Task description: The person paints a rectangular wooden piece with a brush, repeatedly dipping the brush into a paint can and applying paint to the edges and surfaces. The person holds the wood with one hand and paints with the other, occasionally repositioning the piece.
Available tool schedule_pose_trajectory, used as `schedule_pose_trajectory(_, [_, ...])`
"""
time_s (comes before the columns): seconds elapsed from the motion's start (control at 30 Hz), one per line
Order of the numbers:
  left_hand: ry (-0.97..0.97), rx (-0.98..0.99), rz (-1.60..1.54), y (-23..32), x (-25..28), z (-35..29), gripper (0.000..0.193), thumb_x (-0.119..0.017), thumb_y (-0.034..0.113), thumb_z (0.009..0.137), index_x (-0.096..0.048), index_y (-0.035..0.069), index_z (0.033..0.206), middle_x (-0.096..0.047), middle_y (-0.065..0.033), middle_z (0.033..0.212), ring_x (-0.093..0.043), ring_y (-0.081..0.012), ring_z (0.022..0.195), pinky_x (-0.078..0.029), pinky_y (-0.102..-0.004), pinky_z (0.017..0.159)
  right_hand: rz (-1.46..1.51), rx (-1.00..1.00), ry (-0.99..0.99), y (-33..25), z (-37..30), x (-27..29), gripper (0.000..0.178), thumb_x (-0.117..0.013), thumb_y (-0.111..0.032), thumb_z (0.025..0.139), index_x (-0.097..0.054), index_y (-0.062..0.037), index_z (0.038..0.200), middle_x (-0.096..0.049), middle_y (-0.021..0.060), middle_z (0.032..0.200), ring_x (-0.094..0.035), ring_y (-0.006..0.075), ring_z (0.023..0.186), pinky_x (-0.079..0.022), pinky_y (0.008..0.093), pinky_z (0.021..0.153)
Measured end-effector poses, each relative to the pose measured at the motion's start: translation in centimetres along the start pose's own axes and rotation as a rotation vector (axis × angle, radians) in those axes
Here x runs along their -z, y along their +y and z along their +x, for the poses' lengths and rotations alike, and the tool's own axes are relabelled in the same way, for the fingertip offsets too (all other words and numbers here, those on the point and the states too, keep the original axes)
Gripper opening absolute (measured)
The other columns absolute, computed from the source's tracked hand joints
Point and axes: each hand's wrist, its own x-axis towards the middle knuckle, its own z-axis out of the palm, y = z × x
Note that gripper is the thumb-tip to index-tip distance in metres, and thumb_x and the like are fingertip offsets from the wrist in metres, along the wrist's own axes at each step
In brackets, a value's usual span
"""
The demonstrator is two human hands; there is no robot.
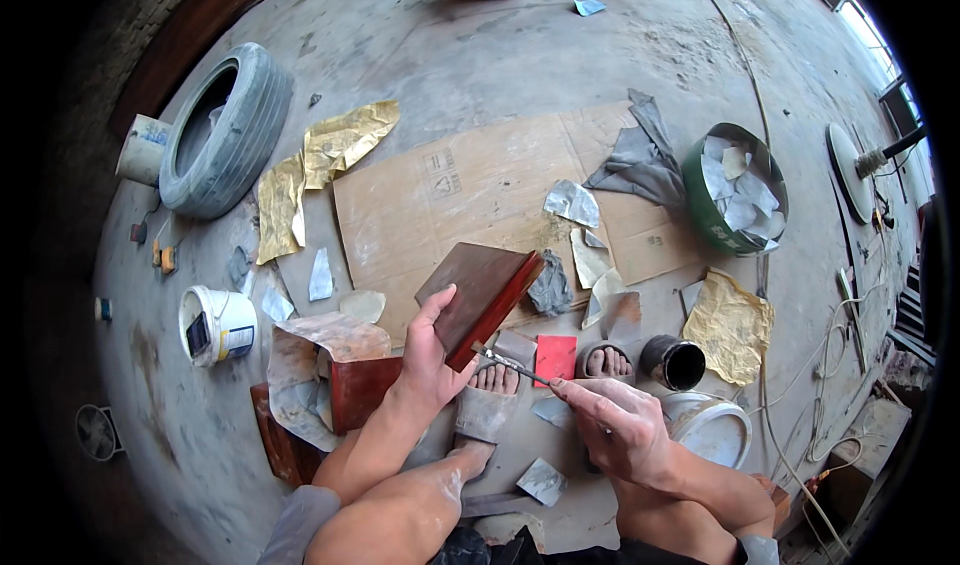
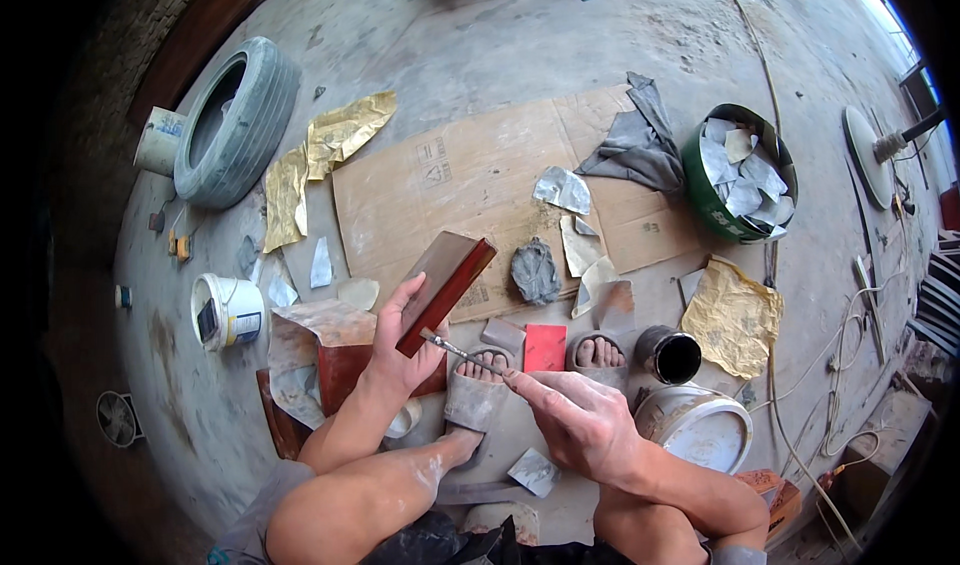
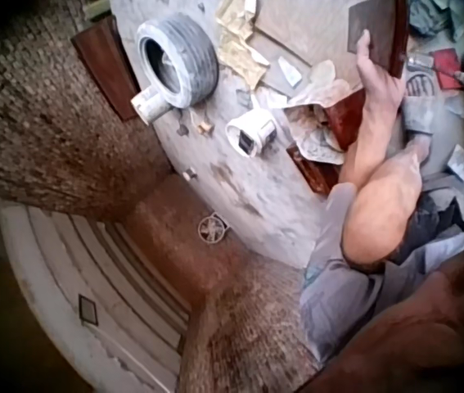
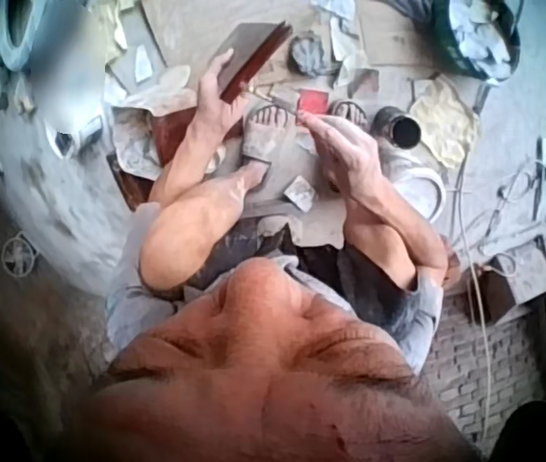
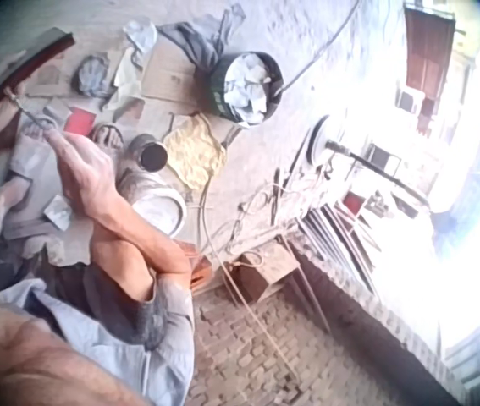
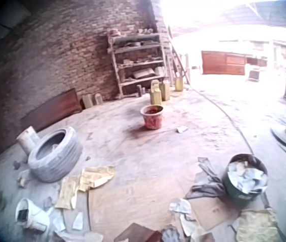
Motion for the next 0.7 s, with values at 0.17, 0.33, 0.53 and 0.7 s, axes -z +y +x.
schedule_pose_trajectory(0.17, [-0.008, -0.003, -0.003, -0.02, -0.32, -0.32, 0.019, -0.056, 0.018, 0.101, -0.065, 0.001, 0.100, -0.073, -0.0113, 0.086, -0.071, -0.0190, 0.066, -0.062, -0.0266, 0.059, 0.017, 0.019, -0.046, -0.23, -0.06, -0.05, 0.057, -0.068, 0.012, 0.074, -0.064, -0.0046, 0.128, -0.070, 0.0141, 0.103, -0.068, 0.0282, 0.079, -0.056, 0.0360, 0.066])
schedule_pose_trajectory(0.33, [0.000, 0.009, 0.024, 0.22, -0.22, -0.44, 0.019, -0.057, 0.018, 0.100, -0.065, 0.001, 0.097, -0.074, -0.0111, 0.086, -0.072, -0.0195, 0.068, -0.063, -0.0280, 0.060, 0.044, 0.046, -0.097, -0.15, -0.12, -0.14, 0.056, -0.068, 0.012, 0.074, -0.063, -0.0036, 0.128, -0.069, 0.0133, 0.103, -0.068, 0.0278, 0.080, -0.056, 0.0360, 0.067])
schedule_pose_trajectory(0.53, [-0.003, -0.005, 0.003, 0.08, -0.41, -0.42, 0.019, -0.057, 0.018, 0.100, -0.065, 0.001, 0.097, -0.074, -0.0111, 0.087, -0.072, -0.0205, 0.069, -0.064, -0.0294, 0.062, 0.012, 0.036, -0.081, -0.46, 0.27, 0.04, 0.055, -0.068, 0.011, 0.074, -0.064, -0.0034, 0.127, -0.069, 0.0132, 0.104, -0.068, 0.0273, 0.079, -0.056, 0.0360, 0.068])
schedule_pose_trajectory(0.7, [-0.062, 0.025, 0.016, 0.37, 0.42, -0.15, 0.021, -0.057, 0.020, 0.100, -0.066, 0.001, 0.097, -0.074, -0.0109, 0.086, -0.073, -0.0212, 0.070, -0.064, -0.0285, 0.062, 0.015, 0.072, -0.091, -0.49, 0.26, 0.23, 0.056, -0.068, 0.011, 0.073, -0.064, -0.0033, 0.126, -0.069, 0.0137, 0.105, -0.068, 0.0268, 0.081, -0.056, 0.0360, 0.068])
